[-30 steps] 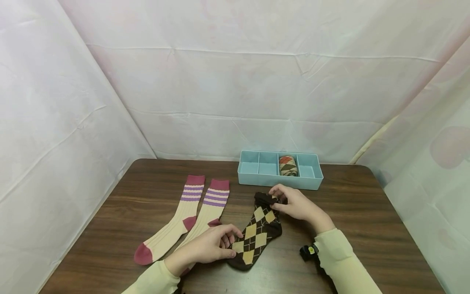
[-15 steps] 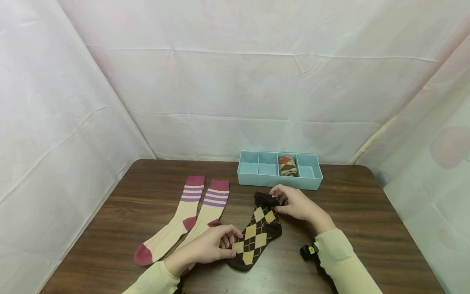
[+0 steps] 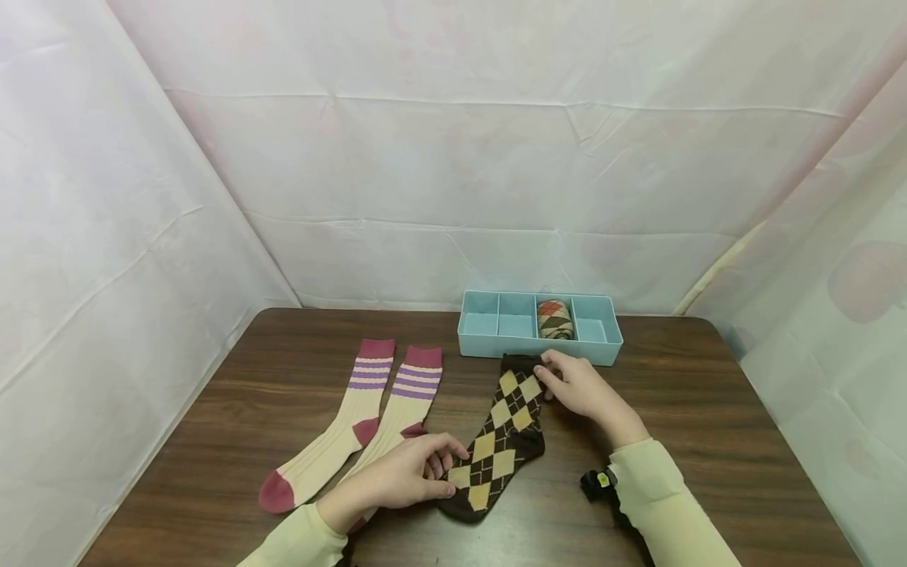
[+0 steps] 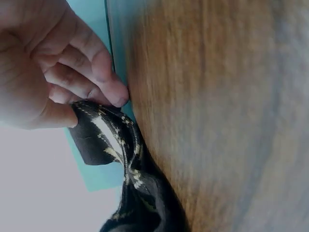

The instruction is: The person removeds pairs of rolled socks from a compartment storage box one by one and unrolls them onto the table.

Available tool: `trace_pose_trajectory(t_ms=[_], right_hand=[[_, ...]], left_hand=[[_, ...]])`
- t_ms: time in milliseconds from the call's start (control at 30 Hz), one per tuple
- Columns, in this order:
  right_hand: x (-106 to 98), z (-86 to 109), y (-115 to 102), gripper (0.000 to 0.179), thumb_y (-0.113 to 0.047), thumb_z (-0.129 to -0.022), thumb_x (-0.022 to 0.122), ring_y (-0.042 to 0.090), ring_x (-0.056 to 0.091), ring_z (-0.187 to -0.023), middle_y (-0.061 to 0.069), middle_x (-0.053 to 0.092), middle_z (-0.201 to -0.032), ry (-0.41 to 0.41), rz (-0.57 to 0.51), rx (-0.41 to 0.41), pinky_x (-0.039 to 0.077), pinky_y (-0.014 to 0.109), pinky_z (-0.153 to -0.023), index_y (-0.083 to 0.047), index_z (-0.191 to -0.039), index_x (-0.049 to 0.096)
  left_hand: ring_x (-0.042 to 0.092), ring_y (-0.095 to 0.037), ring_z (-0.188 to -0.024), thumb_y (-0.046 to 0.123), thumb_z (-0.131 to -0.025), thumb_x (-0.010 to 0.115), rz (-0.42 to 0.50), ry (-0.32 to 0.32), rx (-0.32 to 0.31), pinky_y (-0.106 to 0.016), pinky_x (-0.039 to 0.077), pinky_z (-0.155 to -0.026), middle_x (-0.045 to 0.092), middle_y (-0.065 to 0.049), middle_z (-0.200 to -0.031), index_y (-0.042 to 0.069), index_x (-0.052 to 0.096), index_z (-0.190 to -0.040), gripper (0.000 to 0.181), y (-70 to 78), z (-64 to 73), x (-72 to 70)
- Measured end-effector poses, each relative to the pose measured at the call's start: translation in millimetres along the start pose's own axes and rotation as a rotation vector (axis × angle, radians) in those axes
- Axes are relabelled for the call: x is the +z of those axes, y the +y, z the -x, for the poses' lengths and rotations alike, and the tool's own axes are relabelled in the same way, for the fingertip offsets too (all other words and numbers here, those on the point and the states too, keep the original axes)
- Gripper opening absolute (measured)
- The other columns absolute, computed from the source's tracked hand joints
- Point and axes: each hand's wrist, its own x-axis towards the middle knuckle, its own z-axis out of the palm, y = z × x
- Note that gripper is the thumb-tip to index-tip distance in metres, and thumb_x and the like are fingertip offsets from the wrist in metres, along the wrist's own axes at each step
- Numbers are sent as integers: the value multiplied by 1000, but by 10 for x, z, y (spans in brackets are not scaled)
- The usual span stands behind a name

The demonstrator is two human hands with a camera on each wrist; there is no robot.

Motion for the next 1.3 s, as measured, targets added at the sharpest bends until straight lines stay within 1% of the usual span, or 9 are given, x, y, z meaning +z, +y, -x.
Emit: trace_pose_trajectory(t_ms=[100, 200, 333, 467, 633, 767, 1033, 1200, 1300], right_hand=[[-22, 7, 3, 26, -23, -112, 66, 8, 67, -64, -5, 75, -84, 14, 4, 24, 51, 32, -65, 0, -124, 67], [-43, 17, 9, 20, -21, -108, 74, 8, 66, -65, -5, 72, -83, 38, 8, 19, 49, 31, -63, -5, -113, 65], [-56, 19, 36, 23, -12, -101, 81, 11, 65, -77, -3, 66, -88, 40, 12, -58, 50, 32, -68, -13, -100, 58], [-38, 19, 68, 20, -8, -98, 83, 16, 69, -92, 7, 65, -111, -4, 1, -129, 57, 40, -80, -13, -108, 66], [2, 29, 77, 31, -14, -99, 83, 17, 67, -95, 19, 61, -127, -44, 37, -114, 58, 44, -85, -11, -128, 72], [30, 27, 73, 36, -19, -101, 82, 17, 61, -96, 22, 58, -131, -66, 47, -87, 55, 43, -84, -10, -134, 71], [32, 21, 61, 41, -25, -101, 82, 16, 61, -96, 22, 57, -134, -97, 38, -77, 55, 43, -85, -11, -137, 70], [-3, 31, 64, 42, -25, -99, 85, 17, 63, -97, 20, 59, -132, -113, 34, -70, 56, 46, -87, -11, -136, 70], [-16, 36, 58, 42, -25, -98, 86, 17, 63, -96, 19, 59, -130, -116, 34, -66, 56, 46, -87, -11, -134, 70]], left_hand=[[60, -2, -80, 8, -94, 87, 4, -3, 0, -22, 54, -78, 63, 6, -97, 16, 71, -127, 38, -1, 0, -1], [60, -2, -81, 9, -94, 87, 1, -3, 1, -22, 54, -78, 63, 6, -97, 16, 71, -127, 37, -3, 0, 0], [60, -2, -80, 8, -94, 87, -1, -3, 4, -22, 54, -78, 63, 5, -97, 16, 71, -127, 37, 3, 3, -1], [59, -2, -81, 7, -94, 87, 1, -5, 9, -22, 54, -77, 62, 4, -98, 15, 71, -127, 38, 17, 12, 2], [59, -2, -81, 8, -93, 88, -13, -2, 13, -22, 53, -78, 61, 7, -98, 17, 71, -127, 39, 29, 22, 20], [58, -2, -81, 9, -92, 89, -40, -3, 24, -21, 53, -77, 60, 9, -97, 19, 71, -127, 41, 39, 33, 41], [57, -2, -80, 8, -91, 90, -76, -3, 53, -19, 51, -76, 59, 10, -96, 19, 71, -127, 42, 98, 56, 88], [56, 0, -80, 10, -90, 90, -166, -1, 90, -18, 50, -77, 59, 12, -98, 19, 70, -129, 45, 145, 67, 116], [56, 1, -81, 14, -90, 91, -213, 11, 83, -18, 49, -79, 58, 12, -98, 20, 70, -130, 45, 162, 80, 129]])
